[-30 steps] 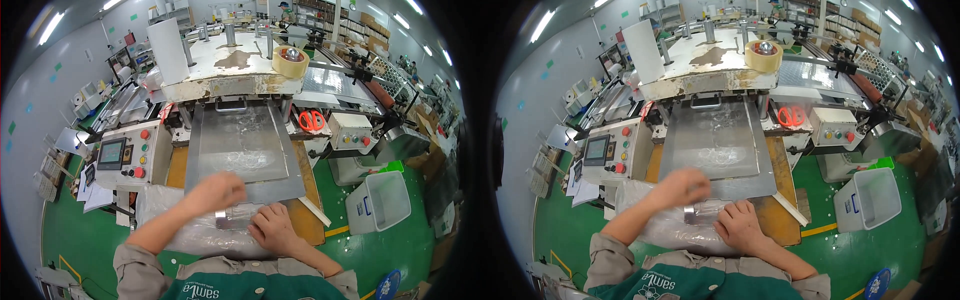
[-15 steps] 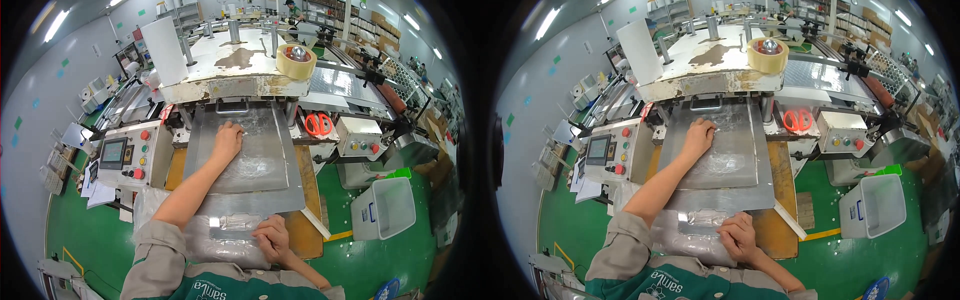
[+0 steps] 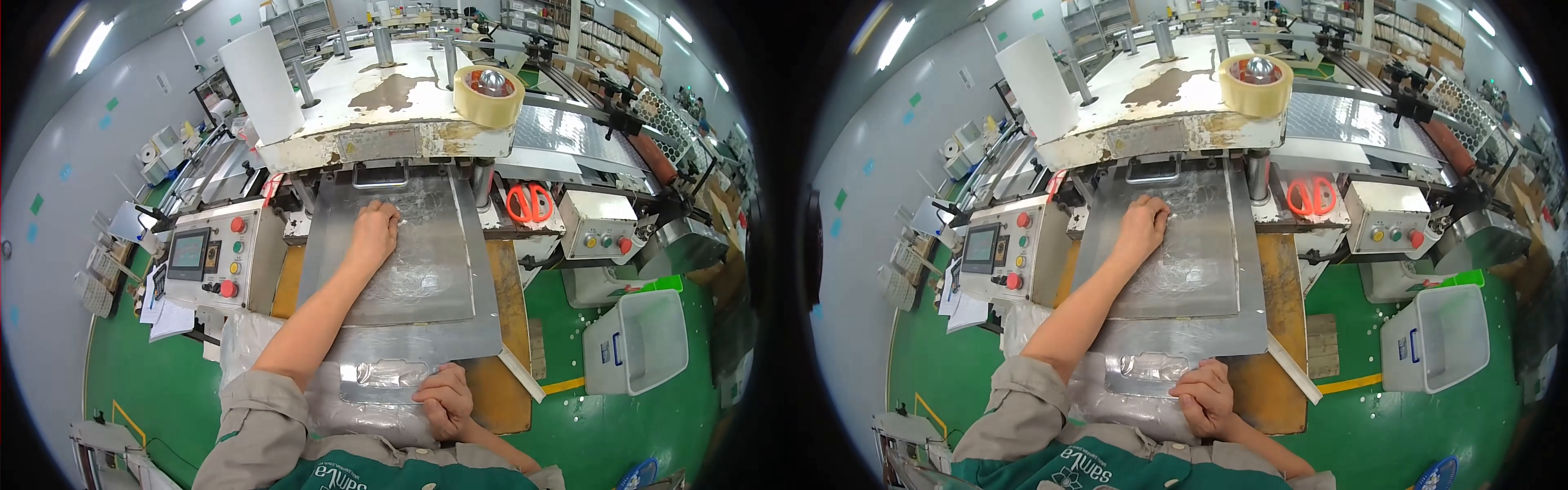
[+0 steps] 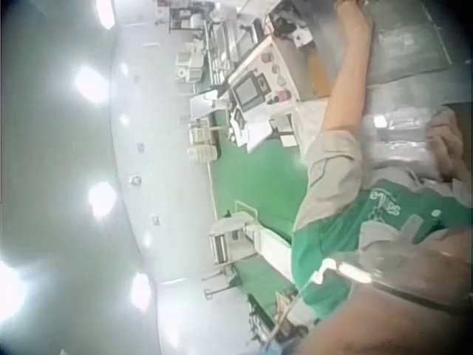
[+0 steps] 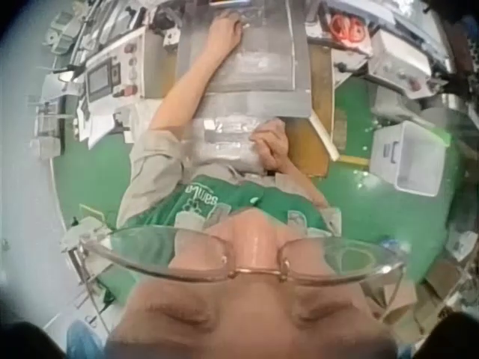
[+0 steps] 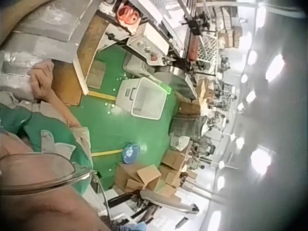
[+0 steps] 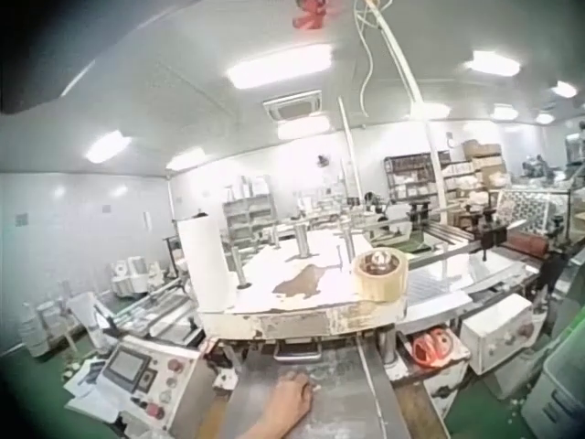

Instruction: The person operates an industrial packaging machine by hand to process small plastic components and trim packaging material with scissors.

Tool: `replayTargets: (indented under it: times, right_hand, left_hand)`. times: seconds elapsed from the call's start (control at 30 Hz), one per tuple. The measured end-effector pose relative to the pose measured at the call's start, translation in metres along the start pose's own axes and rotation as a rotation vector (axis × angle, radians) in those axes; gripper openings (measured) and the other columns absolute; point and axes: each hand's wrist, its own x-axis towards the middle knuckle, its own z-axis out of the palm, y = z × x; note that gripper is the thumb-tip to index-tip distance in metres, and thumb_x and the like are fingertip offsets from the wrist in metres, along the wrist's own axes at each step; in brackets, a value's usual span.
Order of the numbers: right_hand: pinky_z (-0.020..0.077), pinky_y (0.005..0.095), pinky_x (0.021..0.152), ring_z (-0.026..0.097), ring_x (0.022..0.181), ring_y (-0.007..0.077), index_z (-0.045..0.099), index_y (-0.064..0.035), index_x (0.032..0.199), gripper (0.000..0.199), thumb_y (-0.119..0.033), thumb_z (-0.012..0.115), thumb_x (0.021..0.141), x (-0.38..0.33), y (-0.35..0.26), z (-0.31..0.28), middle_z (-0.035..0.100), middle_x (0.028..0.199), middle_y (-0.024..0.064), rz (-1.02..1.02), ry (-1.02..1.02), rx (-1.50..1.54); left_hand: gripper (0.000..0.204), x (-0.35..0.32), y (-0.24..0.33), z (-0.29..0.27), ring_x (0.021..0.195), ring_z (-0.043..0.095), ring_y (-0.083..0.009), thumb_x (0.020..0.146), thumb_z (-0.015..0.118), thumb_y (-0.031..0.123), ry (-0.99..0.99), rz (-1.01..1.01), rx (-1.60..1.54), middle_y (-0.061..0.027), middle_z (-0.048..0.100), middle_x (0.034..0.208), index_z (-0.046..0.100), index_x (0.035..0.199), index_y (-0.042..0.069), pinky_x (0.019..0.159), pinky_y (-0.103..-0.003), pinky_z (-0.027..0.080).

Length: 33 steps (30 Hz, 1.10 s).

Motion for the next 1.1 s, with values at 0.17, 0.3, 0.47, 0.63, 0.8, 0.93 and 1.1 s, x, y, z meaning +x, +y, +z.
replayTargets:
  times: [0.17, 0.3, 0.47, 0.63, 0.8, 0.93, 1.1]
  right_hand:
    - [0.0379, 0.0401, 0.082, 0.052, 0.078, 0.021, 0.067, -0.0081, 0.081, 0.011, -0.008, 0.059, 0.074, 0.001, 0.002, 0.001, 0.061, 0.083, 0.0047, -0.028, 0.01, 0.006]
    - [0.038, 0.0397, 0.082, 0.052, 0.078, 0.0204, 0.068, -0.008, 0.082, 0.011, -0.009, 0.06, 0.074, 0.003, 0.001, -0.001, 0.062, 0.083, 0.0048, -0.03, 0.013, 0.019]
    - [0.0385, 0.0394, 0.082, 0.053, 0.078, 0.0202, 0.068, -0.0084, 0.082, 0.011, -0.01, 0.061, 0.074, 0.001, 0.005, 0.0, 0.063, 0.083, 0.0045, -0.04, 0.018, 0.024]
    - [0.0387, 0.0392, 0.083, 0.053, 0.078, 0.0201, 0.068, -0.0084, 0.082, 0.011, -0.011, 0.061, 0.074, 0.001, 0.004, 0.001, 0.063, 0.083, 0.0045, -0.048, 0.015, 0.027]
    - [0.0388, 0.0396, 0.082, 0.053, 0.079, 0.021, 0.067, -0.0084, 0.081, 0.011, -0.008, 0.061, 0.072, 0.004, 0.005, -0.002, 0.062, 0.082, 0.0048, -0.056, 0.027, 0.023]
    - [0.0387, 0.04, 0.081, 0.053, 0.078, 0.0213, 0.066, -0.0086, 0.08, 0.01, -0.006, 0.06, 0.072, 0.004, 0.002, -0.001, 0.061, 0.083, 0.0047, -0.062, 0.017, 0.013]
    - [0.0391, 0.0398, 0.081, 0.052, 0.078, 0.0208, 0.066, -0.0087, 0.08, 0.009, -0.007, 0.06, 0.073, 0.002, 0.002, -0.002, 0.061, 0.083, 0.004, -0.062, 0.023, 0.011]
  left_hand:
    - [0.006, 0.002, -0.003, -0.001, 0.081, 0.057, -0.0399, 0.078, 0.06, 0.001, -0.04, 0.008, -0.026, -0.0196, 0.059, 0.085, 0.062, 0.083, 0.003, 0.071, -0.047, 0.048]
    - [0.006, 0.001, 0.003, 0.0, 0.081, 0.056, -0.0399, 0.08, 0.059, 0.0, -0.027, -0.012, -0.017, -0.0191, 0.058, 0.084, 0.06, 0.085, 0.002, 0.071, -0.045, 0.047]
    - [0.005, 0.001, 0.005, 0.001, 0.083, 0.056, -0.0403, 0.081, 0.058, 0.0, -0.018, -0.016, -0.001, -0.0192, 0.058, 0.085, 0.06, 0.084, 0.002, 0.072, -0.045, 0.046]
    - [0.002, 0.0, 0.001, -0.003, 0.083, 0.055, -0.0392, 0.082, 0.058, 0.0, -0.066, 0.038, -0.028, -0.0185, 0.057, 0.085, 0.059, 0.083, 0.002, 0.072, -0.043, 0.045]
    - [0.003, -0.007, 0.011, -0.006, 0.083, 0.056, -0.0383, 0.083, 0.057, 0.0, -0.107, 0.037, -0.147, -0.019, 0.057, 0.085, 0.059, 0.085, 0.001, 0.072, -0.042, 0.045]
    - [0.007, -0.011, 0.009, -0.004, 0.081, 0.055, -0.0397, 0.08, 0.057, 0.0, 0.078, -0.054, -0.033, -0.0209, 0.056, 0.083, 0.06, 0.086, 0.0, 0.073, -0.045, 0.045]
    - [0.005, -0.008, 0.011, -0.002, 0.08, 0.056, -0.0394, 0.078, 0.06, 0.002, 0.05, -0.041, -0.046, -0.0199, 0.057, 0.083, 0.061, 0.082, 0.0, 0.072, -0.045, 0.046]
